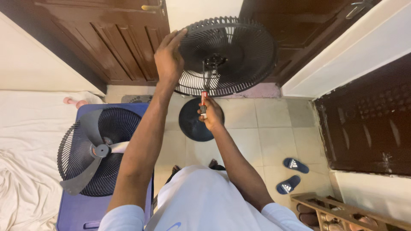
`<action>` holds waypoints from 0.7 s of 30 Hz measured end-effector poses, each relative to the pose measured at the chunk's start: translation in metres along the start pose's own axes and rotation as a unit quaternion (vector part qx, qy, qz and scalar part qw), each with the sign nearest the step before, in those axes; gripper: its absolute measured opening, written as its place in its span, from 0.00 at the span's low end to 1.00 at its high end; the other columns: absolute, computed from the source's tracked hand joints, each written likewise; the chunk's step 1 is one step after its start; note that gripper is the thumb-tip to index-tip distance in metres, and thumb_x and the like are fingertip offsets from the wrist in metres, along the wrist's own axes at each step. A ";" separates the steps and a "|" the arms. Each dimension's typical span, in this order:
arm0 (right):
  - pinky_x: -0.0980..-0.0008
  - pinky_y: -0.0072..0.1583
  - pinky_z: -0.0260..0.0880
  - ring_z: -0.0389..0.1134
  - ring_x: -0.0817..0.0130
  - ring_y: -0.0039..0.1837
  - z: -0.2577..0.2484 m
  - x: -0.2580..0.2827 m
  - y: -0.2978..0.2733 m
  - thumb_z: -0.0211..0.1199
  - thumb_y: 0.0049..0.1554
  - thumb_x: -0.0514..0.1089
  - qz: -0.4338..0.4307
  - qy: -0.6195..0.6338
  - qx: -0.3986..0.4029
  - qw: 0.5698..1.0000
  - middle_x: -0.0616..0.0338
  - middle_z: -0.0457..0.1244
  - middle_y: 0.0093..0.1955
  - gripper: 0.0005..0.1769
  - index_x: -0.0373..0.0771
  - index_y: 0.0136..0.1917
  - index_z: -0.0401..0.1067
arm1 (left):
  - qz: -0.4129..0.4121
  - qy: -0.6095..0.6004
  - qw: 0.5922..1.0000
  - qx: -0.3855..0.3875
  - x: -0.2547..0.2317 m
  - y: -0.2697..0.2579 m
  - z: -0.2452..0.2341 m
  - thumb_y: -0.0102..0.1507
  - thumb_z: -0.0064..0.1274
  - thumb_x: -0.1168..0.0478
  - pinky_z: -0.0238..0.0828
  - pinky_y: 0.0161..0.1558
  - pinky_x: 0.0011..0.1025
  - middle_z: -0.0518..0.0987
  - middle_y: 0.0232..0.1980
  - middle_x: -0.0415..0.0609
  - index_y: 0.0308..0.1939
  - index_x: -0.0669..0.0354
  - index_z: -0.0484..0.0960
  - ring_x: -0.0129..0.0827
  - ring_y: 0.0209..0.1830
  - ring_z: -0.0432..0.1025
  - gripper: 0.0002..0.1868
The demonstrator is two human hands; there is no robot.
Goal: The person assembles a standing fan by attaching the front grille and securing the fan blade. They use a screwdriver to tighten screws on the fan blade hub and then attach the front grille to complete the assembly.
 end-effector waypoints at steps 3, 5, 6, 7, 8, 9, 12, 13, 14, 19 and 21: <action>0.72 0.32 0.56 0.63 0.70 0.36 0.002 0.003 0.008 0.68 0.61 0.44 -0.077 -0.024 0.004 0.997 0.60 0.63 0.45 0.14 0.45 0.54 0.64 | 0.012 -0.033 0.998 -0.059 -0.003 -0.028 -0.005 0.72 0.47 0.70 0.75 0.64 0.39 0.77 0.62 0.62 0.66 0.58 0.76 0.51 0.63 0.75 0.18; 0.71 0.33 0.57 0.63 0.69 0.37 0.001 0.003 0.016 0.67 0.63 0.45 -0.099 -0.006 0.033 0.994 0.57 0.64 0.45 0.14 0.44 0.54 0.62 | 0.042 -0.012 0.992 -0.118 -0.004 -0.066 -0.004 0.71 0.48 0.66 0.71 0.65 0.39 0.72 0.64 0.68 0.68 0.64 0.72 0.59 0.66 0.69 0.20; 0.72 0.33 0.58 0.63 0.68 0.36 0.000 -0.002 0.022 0.63 0.63 0.48 -0.068 0.030 0.043 0.996 0.57 0.63 0.43 0.12 0.44 0.54 0.64 | 0.019 0.003 0.994 -0.106 0.006 -0.084 0.004 0.70 0.50 0.65 0.69 0.64 0.40 0.73 0.61 0.66 0.66 0.64 0.73 0.57 0.63 0.70 0.20; 0.72 0.32 0.59 0.64 0.68 0.35 -0.002 -0.005 0.028 0.59 0.63 0.52 -0.037 0.066 0.052 0.996 0.57 0.63 0.42 0.12 0.45 0.53 0.65 | -0.003 0.017 0.996 -0.093 0.017 -0.098 0.016 0.70 0.51 0.64 0.68 0.62 0.42 0.74 0.58 0.64 0.65 0.64 0.73 0.56 0.60 0.71 0.19; 0.72 0.32 0.60 0.64 0.68 0.34 -0.006 -0.012 0.032 0.55 0.63 0.55 -0.003 0.101 0.060 0.993 0.57 0.63 0.41 0.13 0.45 0.53 0.66 | -0.085 -0.043 0.995 -0.041 0.042 -0.110 0.038 0.70 0.52 0.62 0.71 0.57 0.41 0.76 0.54 0.60 0.62 0.66 0.74 0.51 0.54 0.74 0.18; 0.74 0.31 0.58 0.63 0.69 0.34 -0.008 -0.019 0.035 0.54 0.64 0.57 0.034 0.109 0.072 0.991 0.58 0.63 0.40 0.15 0.45 0.53 0.67 | -0.165 -0.103 0.981 0.013 0.065 -0.126 0.061 0.71 0.53 0.61 0.74 0.52 0.39 0.79 0.50 0.56 0.60 0.67 0.76 0.47 0.49 0.76 0.16; 0.77 0.29 0.54 0.60 0.71 0.31 -0.001 -0.033 0.048 0.52 0.65 0.62 0.107 0.153 0.124 0.975 0.60 0.63 0.36 0.20 0.45 0.51 0.69 | -0.501 -0.408 0.739 0.190 0.120 -0.199 0.140 0.72 0.44 0.59 0.77 0.43 0.35 0.78 0.45 0.51 0.59 0.65 0.75 0.35 0.39 0.74 0.16; 0.77 0.29 0.54 0.59 0.72 0.30 0.004 -0.034 0.050 0.51 0.65 0.64 0.107 0.181 0.147 0.966 0.59 0.62 0.36 0.22 0.44 0.51 0.69 | -0.527 -0.434 0.693 0.231 0.124 -0.215 0.149 0.74 0.42 0.55 0.78 0.41 0.35 0.77 0.42 0.51 0.56 0.68 0.75 0.35 0.36 0.73 0.18; 0.77 0.28 0.54 0.58 0.72 0.28 0.011 -0.033 0.053 0.51 0.65 0.66 0.105 0.211 0.171 0.957 0.59 0.62 0.35 0.24 0.43 0.50 0.69 | -0.548 -0.458 0.645 0.271 0.126 -0.227 0.158 0.76 0.40 0.52 0.80 0.39 0.36 0.76 0.39 0.52 0.54 0.71 0.76 0.35 0.34 0.71 0.21; 0.75 0.30 0.56 0.60 0.71 0.29 0.007 -0.040 0.047 0.50 0.66 0.65 0.046 0.161 0.107 0.980 0.59 0.61 0.35 0.23 0.44 0.50 0.66 | -0.523 -0.447 0.688 0.231 0.145 -0.231 0.170 0.68 0.48 0.64 0.67 0.25 0.29 0.81 0.33 0.46 0.48 0.63 0.82 0.28 0.24 0.69 0.10; 0.73 0.30 0.59 0.62 0.70 0.30 0.002 -0.031 0.040 0.52 0.63 0.60 -0.058 -0.011 0.029 0.998 0.60 0.62 0.36 0.18 0.44 0.53 0.64 | -0.486 -0.409 0.745 0.202 0.148 -0.214 0.168 0.67 0.56 0.66 0.65 0.23 0.27 0.81 0.32 0.46 0.46 0.66 0.82 0.27 0.22 0.69 0.07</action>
Point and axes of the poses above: each hand's wrist, its own y-axis towards the middle knuckle, its own z-axis out of the palm, x = y × z, the point moved 9 cm from there along y, towards the middle knuckle
